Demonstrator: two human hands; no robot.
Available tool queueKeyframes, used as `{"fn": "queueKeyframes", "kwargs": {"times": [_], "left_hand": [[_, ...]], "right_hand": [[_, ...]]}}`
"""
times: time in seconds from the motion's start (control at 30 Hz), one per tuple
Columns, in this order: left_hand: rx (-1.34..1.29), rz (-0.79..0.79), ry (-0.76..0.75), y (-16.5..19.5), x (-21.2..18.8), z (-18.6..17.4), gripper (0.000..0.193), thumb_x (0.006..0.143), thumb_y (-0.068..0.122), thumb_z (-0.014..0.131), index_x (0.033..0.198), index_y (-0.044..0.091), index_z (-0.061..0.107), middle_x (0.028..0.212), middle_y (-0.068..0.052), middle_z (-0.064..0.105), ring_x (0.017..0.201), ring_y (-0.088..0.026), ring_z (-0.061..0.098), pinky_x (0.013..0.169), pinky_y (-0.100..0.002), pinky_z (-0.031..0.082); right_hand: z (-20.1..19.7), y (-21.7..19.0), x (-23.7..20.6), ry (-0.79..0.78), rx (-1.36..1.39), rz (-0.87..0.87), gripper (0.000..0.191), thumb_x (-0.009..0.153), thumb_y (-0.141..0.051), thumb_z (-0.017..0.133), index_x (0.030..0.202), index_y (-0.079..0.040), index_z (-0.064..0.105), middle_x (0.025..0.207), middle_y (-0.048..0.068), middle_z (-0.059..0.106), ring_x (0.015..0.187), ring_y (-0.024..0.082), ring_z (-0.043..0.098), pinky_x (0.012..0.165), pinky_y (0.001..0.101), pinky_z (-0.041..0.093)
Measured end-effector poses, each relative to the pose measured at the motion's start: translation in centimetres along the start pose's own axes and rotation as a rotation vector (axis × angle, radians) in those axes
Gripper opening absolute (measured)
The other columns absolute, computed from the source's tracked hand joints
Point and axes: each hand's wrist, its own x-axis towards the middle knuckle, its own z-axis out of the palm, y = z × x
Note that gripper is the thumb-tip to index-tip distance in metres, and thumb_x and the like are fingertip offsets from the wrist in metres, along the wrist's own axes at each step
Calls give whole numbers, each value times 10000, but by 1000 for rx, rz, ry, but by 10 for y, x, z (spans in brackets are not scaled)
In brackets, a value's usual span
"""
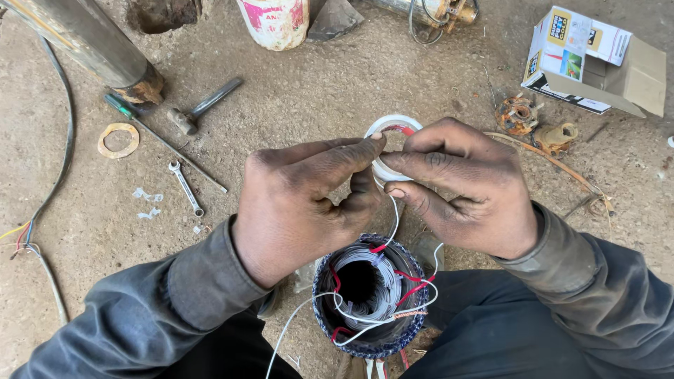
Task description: The person cuts a yellow sheet with shears, then sits on the ground and wraps white tape around a bundle of wires inside a bucket. They continue wrapping the tape around the wire bundle and then use a knife to cut the tape.
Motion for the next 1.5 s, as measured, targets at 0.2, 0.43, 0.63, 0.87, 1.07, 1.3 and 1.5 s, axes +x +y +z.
{"fn": "queueKeyframes", "kwargs": {"times": [0.2,0.43,0.63,0.87,1.07,1.3,1.5], "left_hand": [[-67,-10,-55,3,-1,-11,254,848,20,793,1100,31,770,1065,-120,784,869,-184,803,750,-269,644],[-76,-63,-12,4,-2,-9,245,841,19,790,1085,40,776,1028,-109,792,866,-162,807,758,-263,652],[-52,-79,-24,3,-3,-15,258,849,7,758,1104,39,772,985,-108,793,836,-160,800,742,-268,631],[46,-28,35,8,-5,-11,254,843,12,780,1094,42,765,1020,-122,786,906,-175,796,806,-274,629],[-55,-77,-12,8,-5,-14,258,849,-35,752,1098,32,768,1004,-106,790,878,-131,790,791,-251,632],[-75,-154,-34,2,-3,-15,241,854,-37,746,1082,35,783,908,-83,790,778,-118,766,718,-246,614],[-152,-72,71,1,-3,-14,334,838,-6,715,1168,-14,663,1021,-105,757,909,-146,768,812,-258,618]], "right_hand": [[-1,-7,-4,8,-13,-33,346,862,-28,867,1180,-39,731,1023,73,652,850,138,660,700,284,516],[0,-4,1,-19,13,-41,348,870,-37,852,1194,-37,725,1034,77,656,863,149,661,699,296,517],[10,2,-3,27,194,5,337,924,-47,816,1247,-44,718,1080,75,670,871,132,653,701,283,521],[14,-4,-3,34,178,18,359,911,-30,826,1253,-51,721,1077,69,653,888,125,637,704,280,509],[11,-10,-6,44,141,-2,368,896,-2,833,1242,-49,716,1083,74,646,898,132,640,719,284,513],[15,-1,-3,27,181,34,346,899,-25,833,1228,-52,728,1089,76,672,915,147,675,746,284,530],[15,2,0,84,182,37,361,909,-38,823,1251,-45,710,1127,92,687,976,169,695,799,283,555]]}}
